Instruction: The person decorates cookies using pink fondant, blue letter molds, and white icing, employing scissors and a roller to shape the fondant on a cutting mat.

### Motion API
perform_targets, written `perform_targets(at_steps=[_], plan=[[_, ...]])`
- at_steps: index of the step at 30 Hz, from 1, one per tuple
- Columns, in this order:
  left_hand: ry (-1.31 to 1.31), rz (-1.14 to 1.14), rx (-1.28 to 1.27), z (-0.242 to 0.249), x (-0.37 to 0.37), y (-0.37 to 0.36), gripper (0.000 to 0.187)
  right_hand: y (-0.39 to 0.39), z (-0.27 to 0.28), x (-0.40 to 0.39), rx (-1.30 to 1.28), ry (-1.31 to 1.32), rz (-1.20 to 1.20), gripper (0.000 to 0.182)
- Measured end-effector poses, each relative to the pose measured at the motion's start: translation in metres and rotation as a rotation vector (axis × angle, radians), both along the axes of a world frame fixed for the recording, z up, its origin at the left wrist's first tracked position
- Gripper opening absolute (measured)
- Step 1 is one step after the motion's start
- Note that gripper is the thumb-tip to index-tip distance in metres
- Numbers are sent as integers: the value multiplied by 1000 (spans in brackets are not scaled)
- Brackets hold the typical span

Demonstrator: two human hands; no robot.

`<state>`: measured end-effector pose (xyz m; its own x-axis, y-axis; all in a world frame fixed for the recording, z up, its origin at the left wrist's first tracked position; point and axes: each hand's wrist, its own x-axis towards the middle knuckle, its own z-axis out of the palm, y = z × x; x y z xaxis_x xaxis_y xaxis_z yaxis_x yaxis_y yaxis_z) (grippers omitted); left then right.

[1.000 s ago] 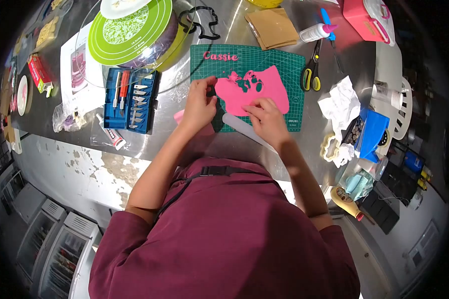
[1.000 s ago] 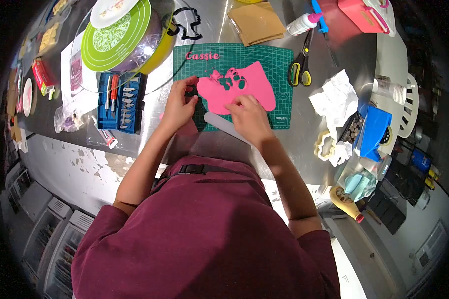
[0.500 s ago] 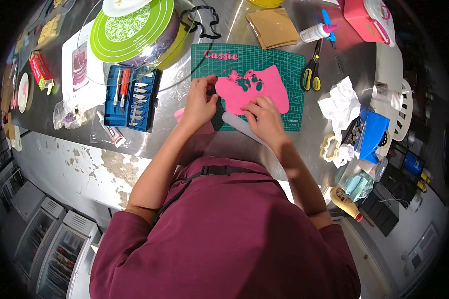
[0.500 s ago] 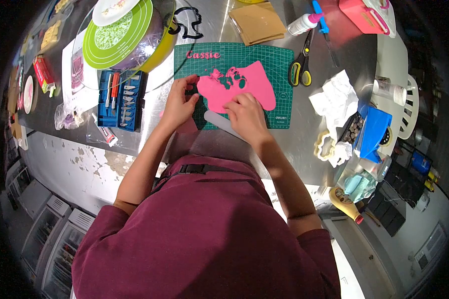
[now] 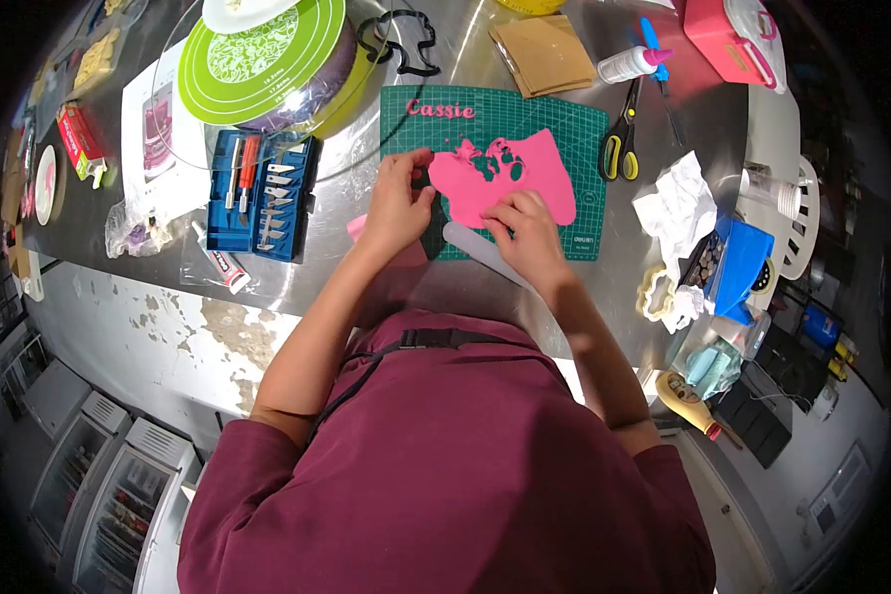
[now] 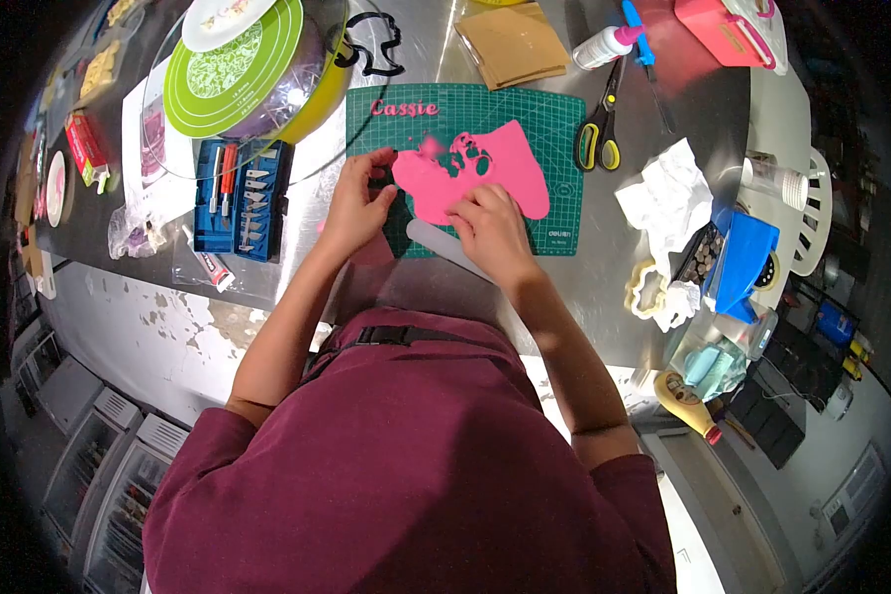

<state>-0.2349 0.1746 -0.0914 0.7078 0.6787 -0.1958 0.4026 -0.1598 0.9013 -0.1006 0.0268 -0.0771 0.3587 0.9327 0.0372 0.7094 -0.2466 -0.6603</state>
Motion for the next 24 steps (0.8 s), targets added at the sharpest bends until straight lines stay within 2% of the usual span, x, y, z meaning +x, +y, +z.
perform_targets(at_steps=[4, 7, 13, 16, 24], plan=[[-3, 5, -4, -2, 0, 0, 46, 3, 2, -1, -15, -123, 60, 8], [17, 12, -16, -1, 1, 0, 46, 3, 4, 1, -42, -108, 98, 9], [-2, -2, 32, -4, 0, 1, 45, 0, 2, 13, 21, 73, 123, 8], [5, 12, -3, -1, 0, 0, 45, -3, 0, 13, 7, 127, 50, 9], [-19, 18, 10, -2, 0, 0, 45, 12, 8, 0, -87, -344, 231, 10]])
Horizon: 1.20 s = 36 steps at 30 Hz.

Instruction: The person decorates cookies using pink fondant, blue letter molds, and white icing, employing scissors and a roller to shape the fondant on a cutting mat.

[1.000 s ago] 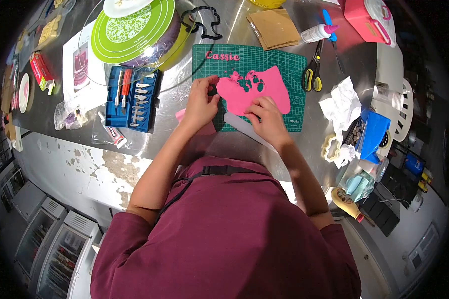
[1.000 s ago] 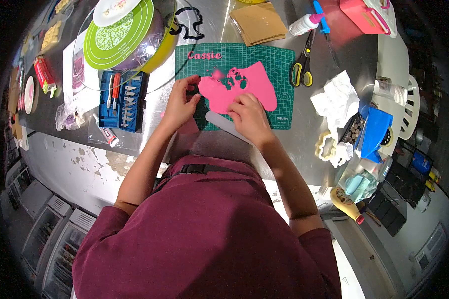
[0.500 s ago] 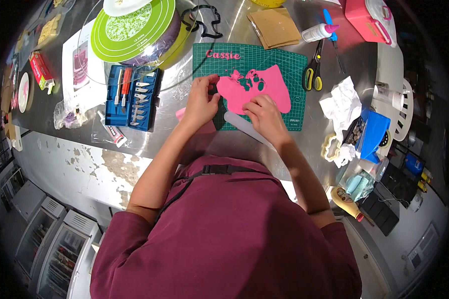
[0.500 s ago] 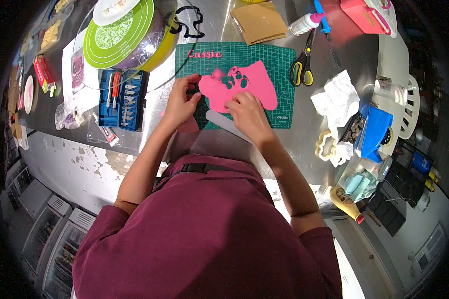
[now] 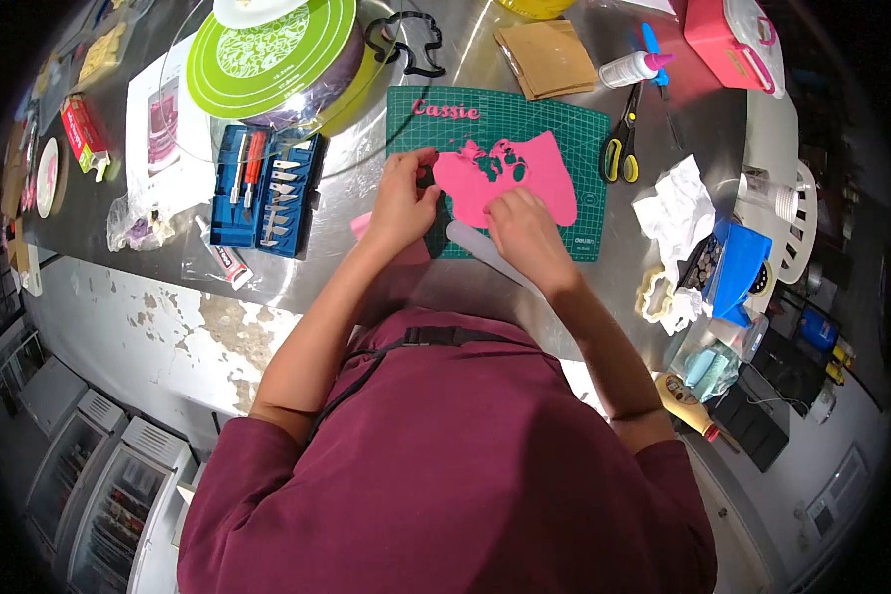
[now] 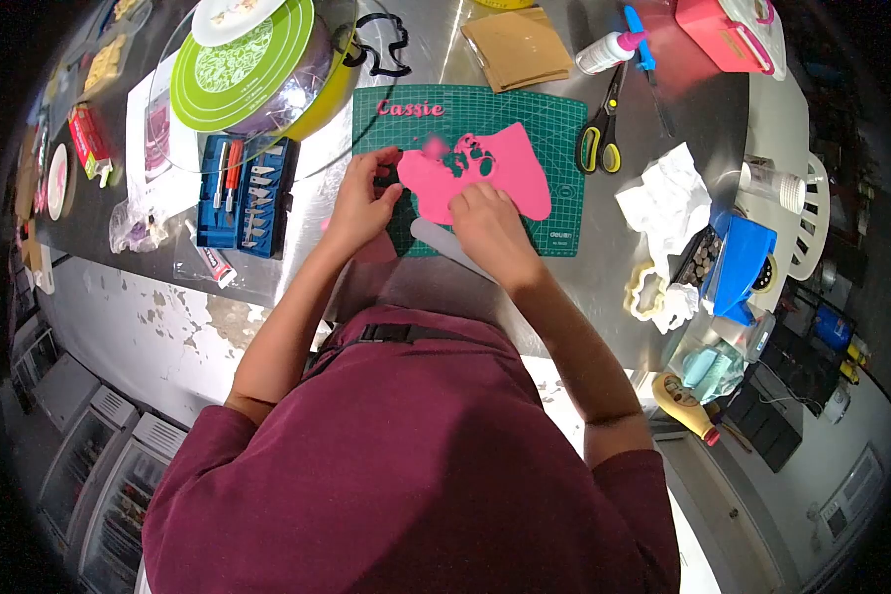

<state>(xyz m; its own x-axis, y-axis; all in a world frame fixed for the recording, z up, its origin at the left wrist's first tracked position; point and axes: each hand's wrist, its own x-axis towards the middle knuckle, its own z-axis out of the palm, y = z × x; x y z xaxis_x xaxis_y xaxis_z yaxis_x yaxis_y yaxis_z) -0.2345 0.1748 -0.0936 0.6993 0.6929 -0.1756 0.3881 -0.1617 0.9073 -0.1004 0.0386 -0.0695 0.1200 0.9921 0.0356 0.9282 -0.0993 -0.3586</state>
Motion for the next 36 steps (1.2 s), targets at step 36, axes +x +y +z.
perform_targets(at_steps=[36], plan=[[98, -36, 335, -10, 10, -6, 47, -137, 21, 114, 317, 817, -1116, 17]])
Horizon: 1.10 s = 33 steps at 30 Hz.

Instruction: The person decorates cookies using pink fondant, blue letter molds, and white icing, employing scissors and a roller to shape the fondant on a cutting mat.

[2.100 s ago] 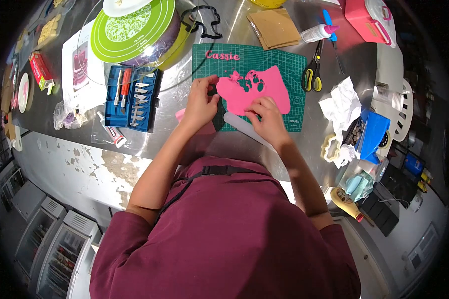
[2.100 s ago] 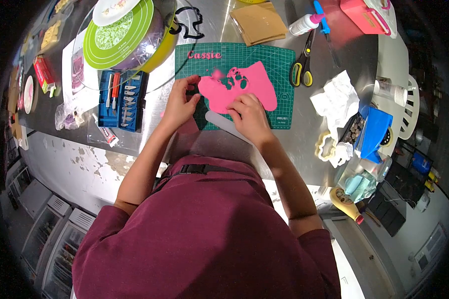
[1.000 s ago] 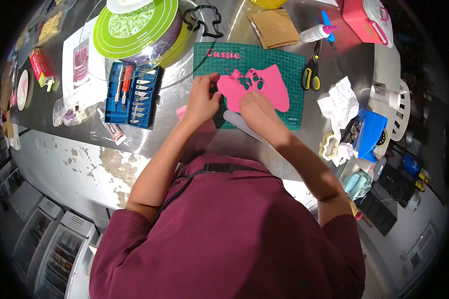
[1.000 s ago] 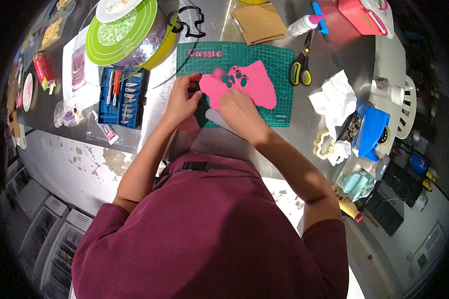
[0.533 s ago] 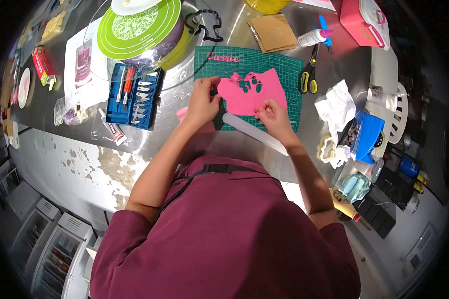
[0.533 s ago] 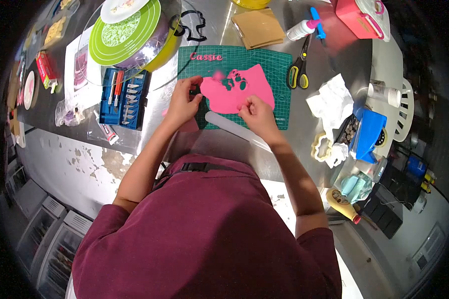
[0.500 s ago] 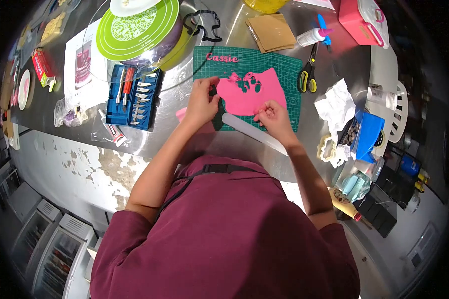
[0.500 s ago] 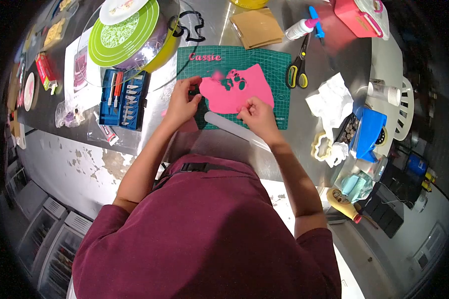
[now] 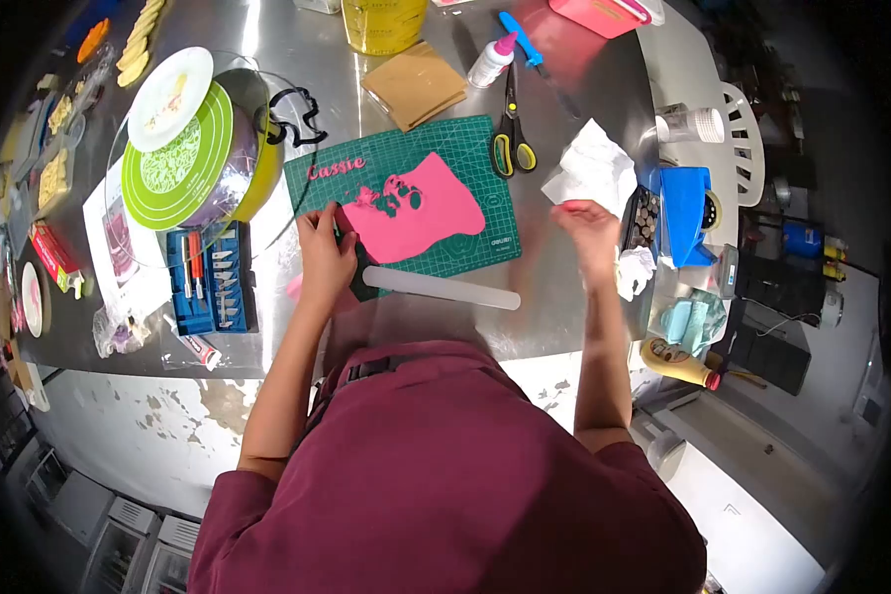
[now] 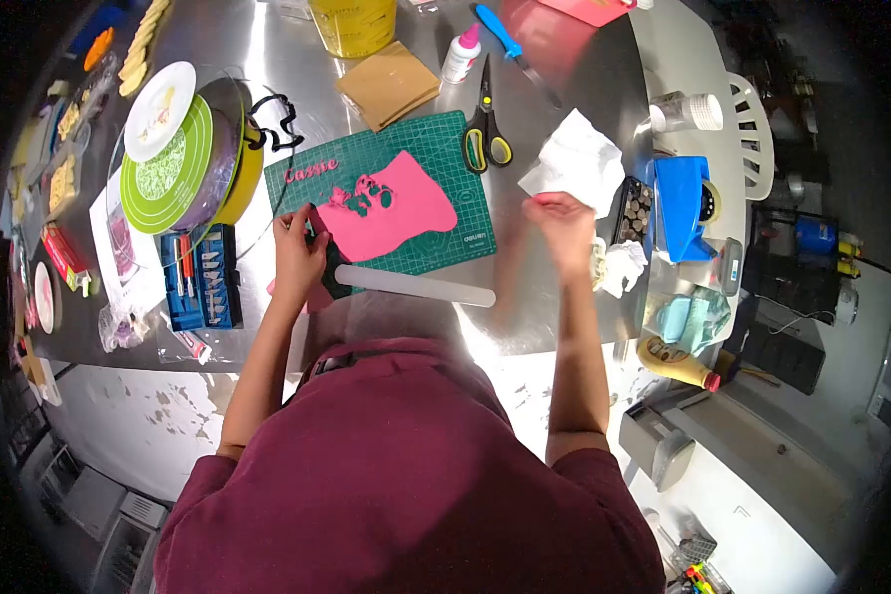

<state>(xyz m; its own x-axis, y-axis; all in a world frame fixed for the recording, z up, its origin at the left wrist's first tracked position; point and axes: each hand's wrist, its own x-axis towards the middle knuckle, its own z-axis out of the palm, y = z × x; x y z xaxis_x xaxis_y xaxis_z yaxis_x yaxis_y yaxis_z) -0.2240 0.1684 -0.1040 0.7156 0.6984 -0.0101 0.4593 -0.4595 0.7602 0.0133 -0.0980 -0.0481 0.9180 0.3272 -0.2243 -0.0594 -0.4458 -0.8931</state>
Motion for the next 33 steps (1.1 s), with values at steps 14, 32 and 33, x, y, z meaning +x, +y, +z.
perform_targets(at_steps=[14, 32, 33], plan=[[78, -26, 95, 4, 13, 11, 19, -69, 17, 50, -503, -580, -69, 15], [-169, -373, -320, 51, 47, -66, 24, 115, -49, -48, -303, -494, 459, 50], [-213, -373, -206, 50, 45, -62, 25, 118, -45, -44, -306, -388, 458, 49]])
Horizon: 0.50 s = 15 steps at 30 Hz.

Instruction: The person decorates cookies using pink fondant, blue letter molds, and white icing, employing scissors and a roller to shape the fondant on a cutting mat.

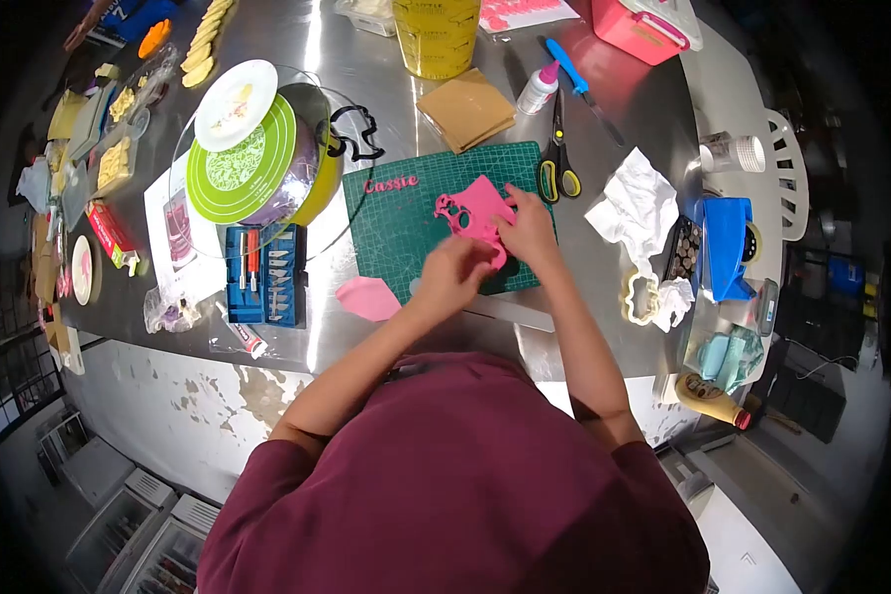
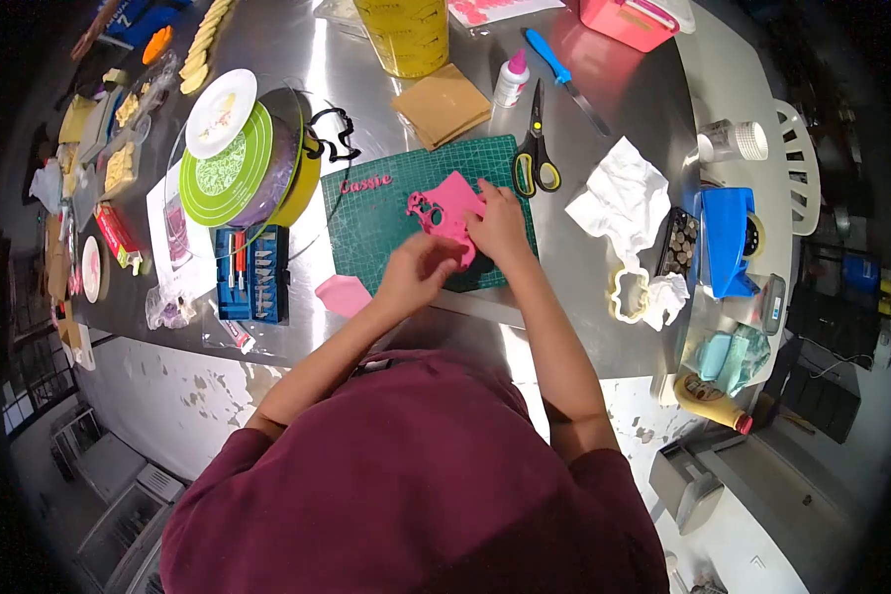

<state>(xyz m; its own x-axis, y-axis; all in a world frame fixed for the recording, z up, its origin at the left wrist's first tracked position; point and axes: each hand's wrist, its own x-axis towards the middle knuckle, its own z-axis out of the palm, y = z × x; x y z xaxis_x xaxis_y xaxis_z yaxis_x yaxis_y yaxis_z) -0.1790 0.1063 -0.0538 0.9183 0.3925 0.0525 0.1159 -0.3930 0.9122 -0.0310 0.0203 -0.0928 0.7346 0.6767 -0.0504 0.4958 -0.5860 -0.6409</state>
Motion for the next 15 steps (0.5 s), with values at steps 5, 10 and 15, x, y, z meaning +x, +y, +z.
perform_targets(at_steps=[5, 10, 15], plan=[[201, 273, 241, -29, -6, 28, 78, 9, 17, 10, -102, 288, -49, 28], [231, 311, 305, -14, -3, 36, 81, -1, 24, 2, 50, 254, 168, 13], [87, 26, 306, -19, -6, 41, 68, -30, 24, -31, 169, -37, 542, 14]])
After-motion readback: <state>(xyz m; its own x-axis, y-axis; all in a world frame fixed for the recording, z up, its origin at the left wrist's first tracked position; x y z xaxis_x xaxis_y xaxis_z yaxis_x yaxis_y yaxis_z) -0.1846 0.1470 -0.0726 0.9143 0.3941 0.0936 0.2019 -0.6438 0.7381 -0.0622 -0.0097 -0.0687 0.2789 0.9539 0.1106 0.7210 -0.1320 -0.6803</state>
